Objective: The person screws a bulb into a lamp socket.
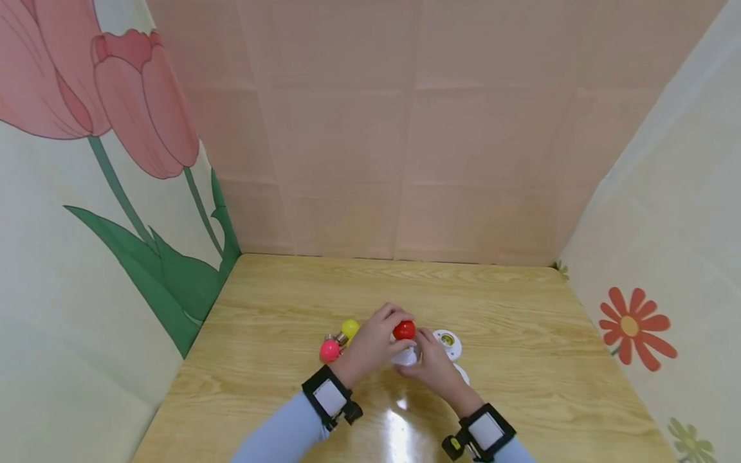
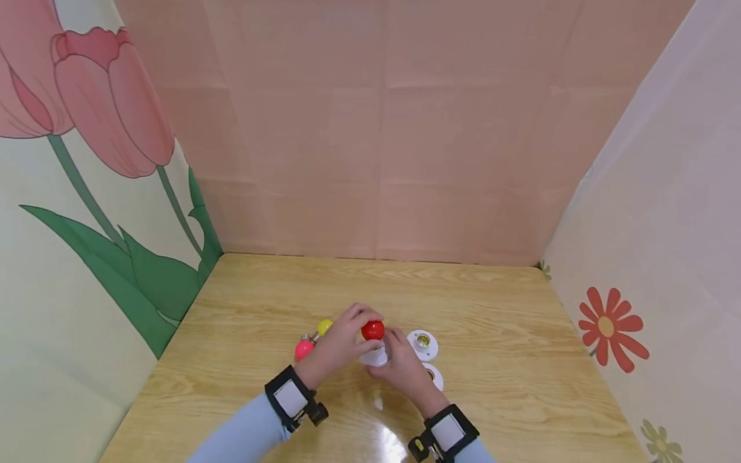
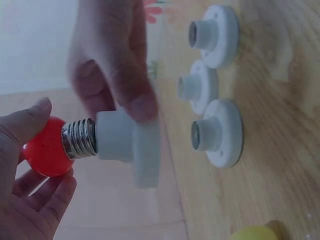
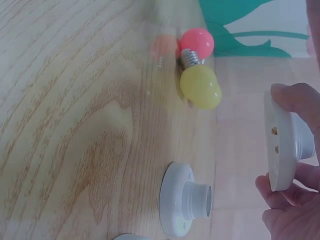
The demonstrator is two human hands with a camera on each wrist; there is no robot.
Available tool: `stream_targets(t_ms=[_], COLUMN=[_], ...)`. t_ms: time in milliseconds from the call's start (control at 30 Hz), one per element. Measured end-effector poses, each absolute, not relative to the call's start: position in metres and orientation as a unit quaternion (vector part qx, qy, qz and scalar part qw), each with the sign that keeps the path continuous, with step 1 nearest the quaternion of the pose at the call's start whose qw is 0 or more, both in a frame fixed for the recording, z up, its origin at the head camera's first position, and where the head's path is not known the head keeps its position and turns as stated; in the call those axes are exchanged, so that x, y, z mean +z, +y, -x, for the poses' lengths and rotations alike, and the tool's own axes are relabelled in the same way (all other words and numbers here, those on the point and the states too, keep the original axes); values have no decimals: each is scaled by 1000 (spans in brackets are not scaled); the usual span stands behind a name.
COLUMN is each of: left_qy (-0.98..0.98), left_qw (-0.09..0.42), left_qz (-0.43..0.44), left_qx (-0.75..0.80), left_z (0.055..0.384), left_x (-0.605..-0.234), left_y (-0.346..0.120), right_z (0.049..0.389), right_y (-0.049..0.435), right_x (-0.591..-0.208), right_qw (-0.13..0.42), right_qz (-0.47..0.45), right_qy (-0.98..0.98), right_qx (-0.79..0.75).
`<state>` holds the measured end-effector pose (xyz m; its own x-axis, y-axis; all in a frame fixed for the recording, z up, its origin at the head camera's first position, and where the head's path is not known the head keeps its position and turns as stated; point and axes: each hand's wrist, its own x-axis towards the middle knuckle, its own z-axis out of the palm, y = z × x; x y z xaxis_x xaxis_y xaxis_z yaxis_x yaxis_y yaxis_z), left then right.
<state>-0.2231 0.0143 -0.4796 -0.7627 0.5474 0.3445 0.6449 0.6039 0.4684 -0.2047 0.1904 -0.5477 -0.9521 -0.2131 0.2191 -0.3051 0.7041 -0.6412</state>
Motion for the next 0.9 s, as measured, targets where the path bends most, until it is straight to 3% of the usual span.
stream_targets(t_ms=[400, 667, 900], left_qy=[-889, -898, -896], left_qw=[143, 132, 152], left_qz=[355, 338, 332], left_qx=[-250, -250, -252], left_z=[220, 220, 218], left_x=[-496, -497, -491], left_y=[15, 16, 16], right_z=[206, 207, 207], right_y=[190, 188, 188], right_x=[-549, -550, -549], right_qw=[89, 94, 91], right_qz=[-165, -166, -161], right_qy=[-911, -910, -912], right_qx=[368, 368, 367])
